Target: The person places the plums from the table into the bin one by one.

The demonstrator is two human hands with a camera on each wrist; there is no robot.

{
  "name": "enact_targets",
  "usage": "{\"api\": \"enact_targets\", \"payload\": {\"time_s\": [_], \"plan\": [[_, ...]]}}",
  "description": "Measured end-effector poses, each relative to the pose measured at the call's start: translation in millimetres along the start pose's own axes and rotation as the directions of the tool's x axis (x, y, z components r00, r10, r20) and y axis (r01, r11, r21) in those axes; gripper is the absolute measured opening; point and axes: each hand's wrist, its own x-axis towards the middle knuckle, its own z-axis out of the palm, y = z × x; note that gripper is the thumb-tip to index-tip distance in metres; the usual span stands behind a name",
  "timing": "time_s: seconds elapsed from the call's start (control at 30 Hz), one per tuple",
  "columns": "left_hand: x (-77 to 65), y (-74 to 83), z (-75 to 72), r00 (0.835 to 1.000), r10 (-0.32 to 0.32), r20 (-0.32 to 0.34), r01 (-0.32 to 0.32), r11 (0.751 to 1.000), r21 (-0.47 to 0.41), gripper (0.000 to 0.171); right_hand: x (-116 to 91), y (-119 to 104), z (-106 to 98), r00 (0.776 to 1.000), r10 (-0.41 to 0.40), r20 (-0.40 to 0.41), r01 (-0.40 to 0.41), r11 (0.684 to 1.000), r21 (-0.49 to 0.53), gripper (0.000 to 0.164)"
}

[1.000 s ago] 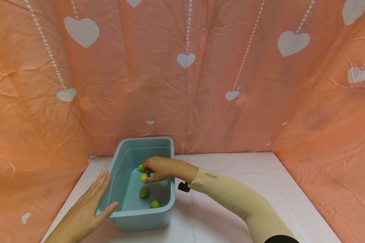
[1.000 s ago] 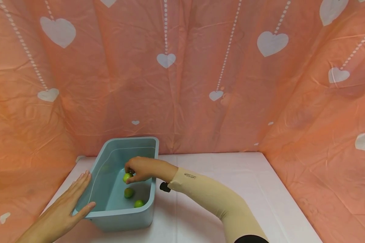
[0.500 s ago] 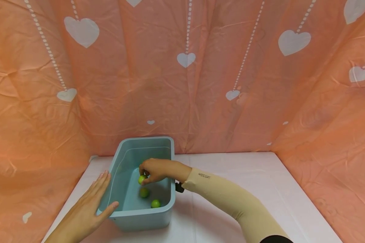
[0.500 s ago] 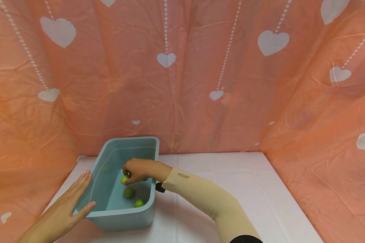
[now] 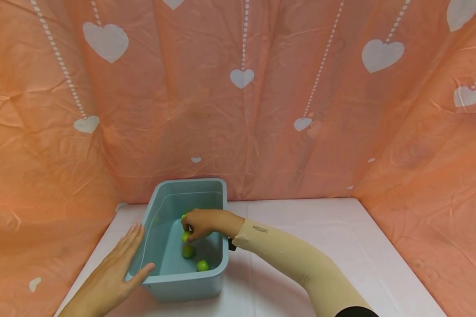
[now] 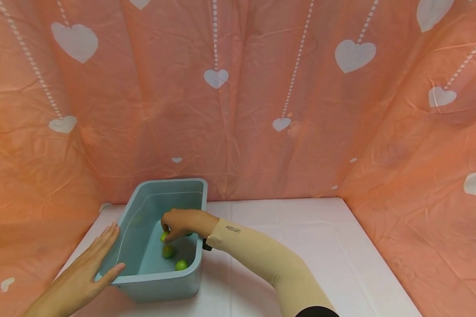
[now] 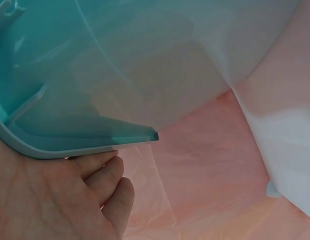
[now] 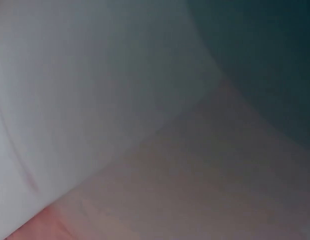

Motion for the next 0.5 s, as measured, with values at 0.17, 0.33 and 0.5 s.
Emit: {"api": "enact_targets", "payload": {"time_s": [0.17, 0.33, 0.5], "plan": [[0.7, -1.5, -0.2, 1.000, 0.000, 0.001, 0.000, 1.000, -0.003, 0.093, 0.9, -0.6, 0.1, 1.000, 0.015, 0.007, -0.015, 1.000, -0.019, 0.026], [0.6, -2.0, 0.4, 1.000, -0.008, 0.007, 0.008, 1.000, -0.007, 0.093, 2.4, -0.1, 2.3, 0.999, 0.035, 0.003, -0.035, 0.998, -0.046, 0.025], [2.0, -1.9, 1.3, 1.000, -0.005, 0.009, 0.005, 1.000, -0.009, 0.092, 2.3, 0.5, 3.6, 0.999, 0.054, 0.010, -0.053, 0.995, -0.085, 0.030]]}}
